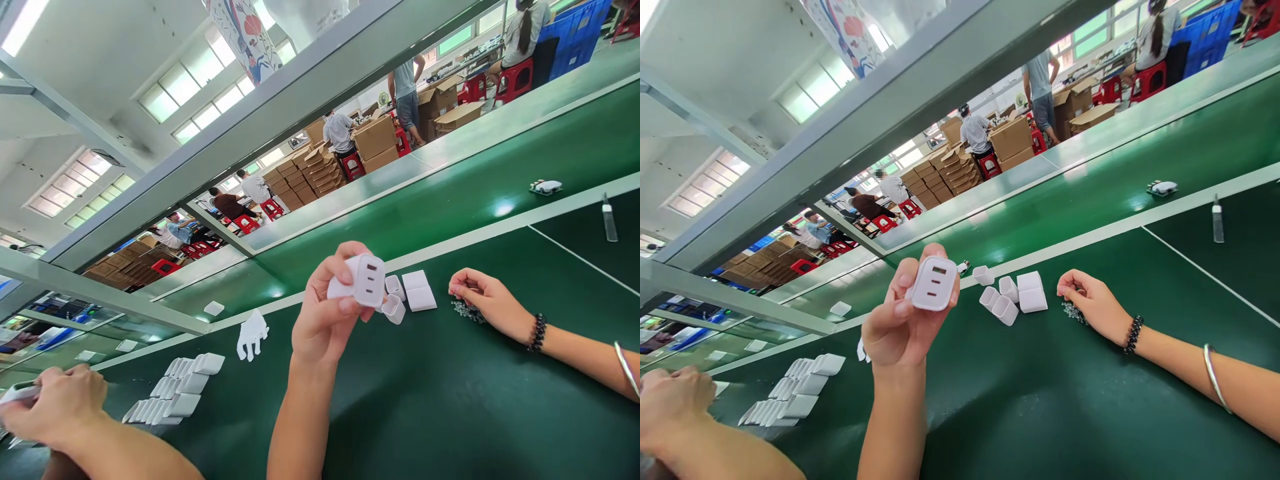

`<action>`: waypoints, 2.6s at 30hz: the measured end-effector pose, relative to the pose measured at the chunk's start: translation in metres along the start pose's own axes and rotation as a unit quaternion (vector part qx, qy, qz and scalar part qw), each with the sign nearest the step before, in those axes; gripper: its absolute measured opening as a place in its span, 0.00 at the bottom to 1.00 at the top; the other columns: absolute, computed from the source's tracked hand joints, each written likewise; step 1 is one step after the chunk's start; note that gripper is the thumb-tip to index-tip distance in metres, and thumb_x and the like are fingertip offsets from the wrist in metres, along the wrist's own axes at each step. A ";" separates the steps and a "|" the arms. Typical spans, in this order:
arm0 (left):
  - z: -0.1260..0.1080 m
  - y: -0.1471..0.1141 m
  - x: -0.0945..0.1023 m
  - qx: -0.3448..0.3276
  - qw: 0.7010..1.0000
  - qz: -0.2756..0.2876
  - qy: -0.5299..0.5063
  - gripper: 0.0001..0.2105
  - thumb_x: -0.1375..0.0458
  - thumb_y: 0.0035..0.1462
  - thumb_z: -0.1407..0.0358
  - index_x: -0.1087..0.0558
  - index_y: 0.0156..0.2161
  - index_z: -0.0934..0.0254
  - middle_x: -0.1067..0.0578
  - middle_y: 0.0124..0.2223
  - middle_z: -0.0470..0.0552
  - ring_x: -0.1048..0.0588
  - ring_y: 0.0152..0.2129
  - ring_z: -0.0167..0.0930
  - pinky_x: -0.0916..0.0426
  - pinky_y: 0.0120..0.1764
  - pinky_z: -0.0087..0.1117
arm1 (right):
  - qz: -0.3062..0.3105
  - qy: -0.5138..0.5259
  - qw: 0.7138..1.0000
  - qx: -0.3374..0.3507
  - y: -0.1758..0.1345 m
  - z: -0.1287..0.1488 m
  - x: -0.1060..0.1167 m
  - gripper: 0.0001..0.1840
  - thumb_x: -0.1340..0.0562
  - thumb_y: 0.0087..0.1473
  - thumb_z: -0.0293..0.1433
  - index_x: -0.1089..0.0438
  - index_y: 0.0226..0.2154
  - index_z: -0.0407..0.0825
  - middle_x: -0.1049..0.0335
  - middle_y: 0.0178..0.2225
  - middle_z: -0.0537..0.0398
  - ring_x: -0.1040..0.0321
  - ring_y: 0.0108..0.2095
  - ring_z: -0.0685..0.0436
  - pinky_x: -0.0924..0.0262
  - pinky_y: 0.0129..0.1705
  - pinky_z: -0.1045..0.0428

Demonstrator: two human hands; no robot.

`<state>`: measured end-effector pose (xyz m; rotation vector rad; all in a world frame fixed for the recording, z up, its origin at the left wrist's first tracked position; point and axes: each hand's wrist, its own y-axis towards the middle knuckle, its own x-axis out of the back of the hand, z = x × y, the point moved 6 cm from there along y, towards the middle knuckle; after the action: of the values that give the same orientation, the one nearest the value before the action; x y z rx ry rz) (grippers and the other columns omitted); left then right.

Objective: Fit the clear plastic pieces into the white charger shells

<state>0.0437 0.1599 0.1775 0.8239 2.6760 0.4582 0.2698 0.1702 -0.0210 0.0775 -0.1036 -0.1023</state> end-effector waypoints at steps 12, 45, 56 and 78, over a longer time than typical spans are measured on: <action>0.124 0.149 0.124 0.204 0.744 0.055 0.634 0.17 0.42 0.63 0.59 0.30 0.53 0.66 0.27 0.51 0.55 0.25 0.44 0.34 0.26 0.46 0.42 | 0.004 0.013 1.000 0.015 0.003 -0.006 0.001 0.24 0.38 0.55 0.53 0.31 0.33 0.47 0.34 0.28 0.56 0.43 0.26 0.51 0.47 0.28 0.53; 0.152 -0.085 -0.004 0.291 0.954 -0.070 -0.010 0.20 0.36 0.53 0.54 0.31 0.45 0.66 0.29 0.31 0.49 0.31 0.23 0.24 0.37 0.24 0.24 | 0.009 -0.124 0.982 0.143 -0.021 0.033 -0.004 0.13 0.39 0.61 0.40 0.28 0.33 0.49 0.29 0.32 0.53 0.34 0.32 0.46 0.39 0.37 0.50; 0.176 -0.096 0.010 0.350 0.927 -0.136 0.000 0.18 0.36 0.55 0.53 0.36 0.40 0.63 0.29 0.22 0.41 0.35 0.18 0.22 0.39 0.22 0.23 | 0.112 -0.176 0.954 0.213 -0.055 0.052 -0.041 0.06 0.38 0.61 0.30 0.26 0.33 0.51 0.29 0.32 0.53 0.34 0.32 0.47 0.37 0.35 0.50; 0.175 -0.097 0.010 0.344 0.928 -0.127 0.065 0.19 0.35 0.53 0.53 0.37 0.39 0.61 0.31 0.26 0.40 0.36 0.18 0.21 0.41 0.21 0.23 | 0.195 -0.083 0.977 -0.022 -0.044 0.023 -0.045 0.16 0.31 0.52 0.43 0.28 0.29 0.48 0.29 0.25 0.57 0.38 0.24 0.51 0.44 0.26 0.54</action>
<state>0.0547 0.1268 -0.0198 0.5949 3.0337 -0.5424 0.2181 0.1296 -0.0064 0.0027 -0.2804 0.2828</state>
